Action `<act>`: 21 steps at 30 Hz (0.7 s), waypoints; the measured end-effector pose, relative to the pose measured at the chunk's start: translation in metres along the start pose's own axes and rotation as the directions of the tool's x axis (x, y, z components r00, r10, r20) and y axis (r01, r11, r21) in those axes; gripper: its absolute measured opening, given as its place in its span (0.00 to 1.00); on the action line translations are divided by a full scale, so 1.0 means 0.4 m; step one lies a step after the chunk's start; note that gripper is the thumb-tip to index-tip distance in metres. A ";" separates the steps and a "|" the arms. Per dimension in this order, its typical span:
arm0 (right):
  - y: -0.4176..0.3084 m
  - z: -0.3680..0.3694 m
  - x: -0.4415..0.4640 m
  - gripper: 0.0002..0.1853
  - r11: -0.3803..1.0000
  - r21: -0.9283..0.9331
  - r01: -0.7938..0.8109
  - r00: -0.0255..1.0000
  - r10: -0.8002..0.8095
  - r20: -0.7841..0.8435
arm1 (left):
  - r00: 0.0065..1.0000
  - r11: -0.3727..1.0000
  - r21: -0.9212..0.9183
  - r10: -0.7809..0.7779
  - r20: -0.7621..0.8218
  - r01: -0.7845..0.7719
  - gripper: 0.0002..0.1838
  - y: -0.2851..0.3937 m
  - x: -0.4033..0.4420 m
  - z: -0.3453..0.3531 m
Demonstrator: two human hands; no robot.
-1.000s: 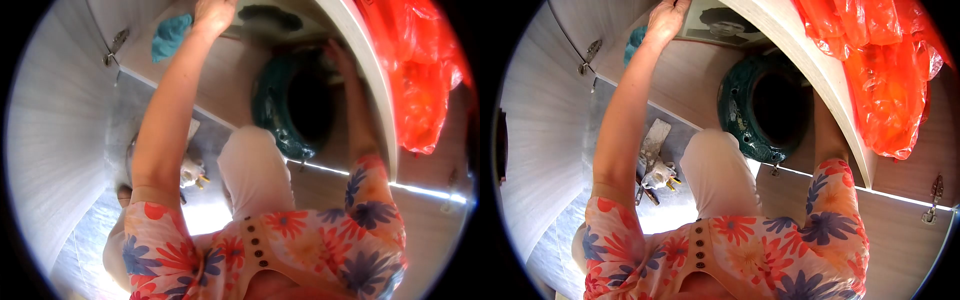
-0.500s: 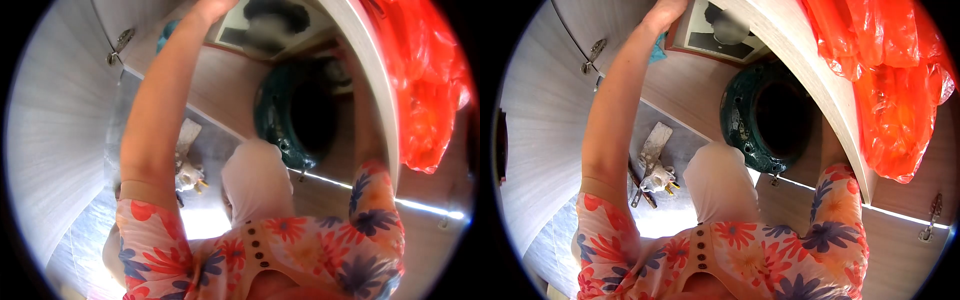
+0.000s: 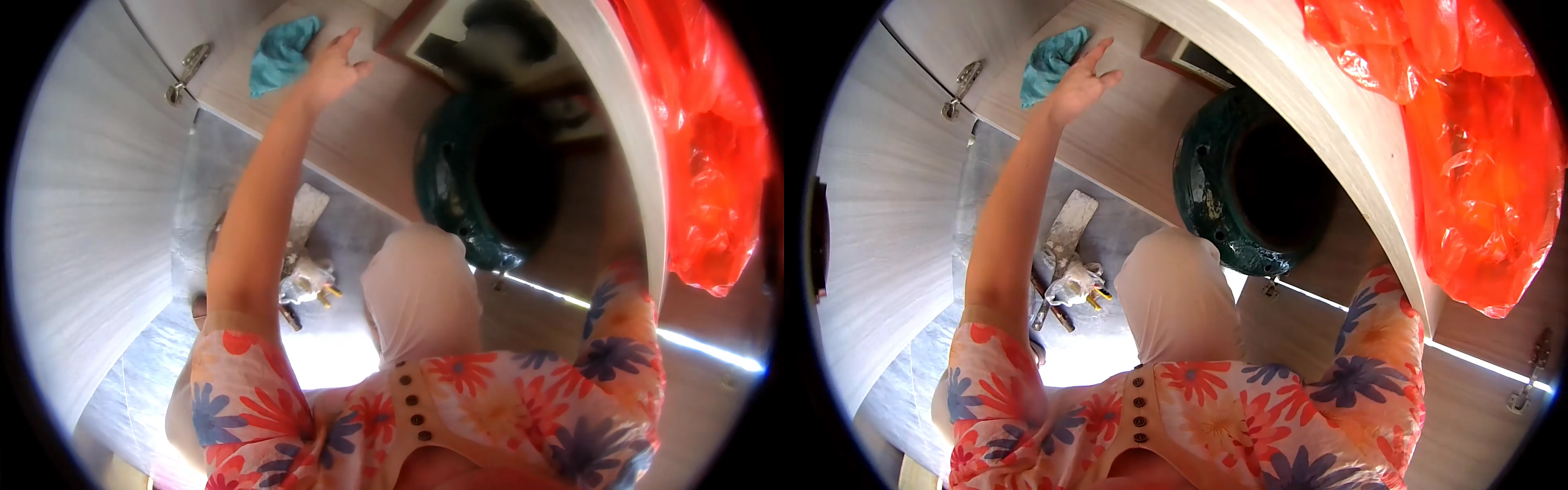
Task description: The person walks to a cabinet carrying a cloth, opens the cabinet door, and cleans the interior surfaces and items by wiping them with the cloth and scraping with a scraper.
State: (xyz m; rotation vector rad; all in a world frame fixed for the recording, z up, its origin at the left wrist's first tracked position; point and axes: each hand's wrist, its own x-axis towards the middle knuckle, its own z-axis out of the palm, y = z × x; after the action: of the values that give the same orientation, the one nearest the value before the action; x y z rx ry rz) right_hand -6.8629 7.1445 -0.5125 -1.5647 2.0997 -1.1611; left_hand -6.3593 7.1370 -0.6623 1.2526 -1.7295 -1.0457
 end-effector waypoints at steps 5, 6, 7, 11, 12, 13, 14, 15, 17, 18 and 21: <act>0.066 -0.110 -0.031 0.22 0.992 -0.060 -0.114 0.993 0.115 0.024 | 1.000 0.995 -0.100 -0.009 -0.001 0.009 0.34 -0.127 -0.090 0.018; 0.077 -0.123 -0.039 0.22 0.989 -0.068 -0.128 0.991 0.130 0.024 | 1.000 0.997 -0.080 -0.008 -0.005 0.008 0.34 -0.151 -0.105 0.017; 0.078 -0.137 -0.042 0.22 0.987 -0.076 -0.144 0.989 0.146 0.027 | 1.000 0.998 -0.059 -0.006 -0.009 0.005 0.33 -0.168 -0.124 0.015; 0.106 -0.177 -0.070 0.21 0.978 -0.110 -0.175 0.983 0.180 0.036 | 0.995 0.995 -0.028 -0.100 0.031 0.101 0.32 -0.208 -0.174 0.008; 0.111 -0.188 -0.074 0.21 0.977 -0.115 -0.182 0.982 0.186 0.030 | 0.985 0.986 -0.021 -0.162 0.065 0.164 0.31 -0.200 -0.184 0.008; 0.118 -0.195 -0.081 0.21 0.976 -0.120 -0.183 0.982 0.187 0.025 | 0.969 0.974 -0.008 -0.226 0.096 0.228 0.31 -0.190 -0.194 0.002; 0.122 -0.197 -0.080 0.21 0.974 -0.123 -0.188 0.981 0.192 0.018 | 0.949 0.956 0.008 -0.292 0.120 0.293 0.31 -0.187 -0.201 -0.007; 0.123 -0.198 -0.085 0.21 0.974 -0.124 -0.189 0.981 0.192 0.013 | 0.965 0.968 0.049 -0.251 0.077 0.248 0.31 -0.204 -0.209 -0.007; 0.124 -0.203 -0.102 0.21 0.973 -0.141 -0.184 0.983 0.185 -0.006 | 0.987 0.979 0.134 -0.158 0.001 0.156 0.32 -0.246 -0.229 0.001; 0.121 -0.203 -0.108 0.21 0.972 -0.150 -0.181 0.983 0.181 -0.011 | 0.985 0.976 0.130 -0.174 -0.007 0.173 0.31 -0.247 -0.237 -0.008; 0.100 -0.207 -0.138 0.21 0.967 -0.203 -0.151 0.987 0.139 -0.074 | 0.977 0.966 0.146 -0.212 -0.031 0.214 0.30 -0.250 -0.261 -0.039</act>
State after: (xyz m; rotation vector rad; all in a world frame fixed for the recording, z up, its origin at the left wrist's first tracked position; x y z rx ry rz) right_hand -6.9218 7.2335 -0.5018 -1.4454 2.3972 -0.9772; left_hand -6.2839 7.2158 -0.7586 1.5652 -1.7152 -1.0398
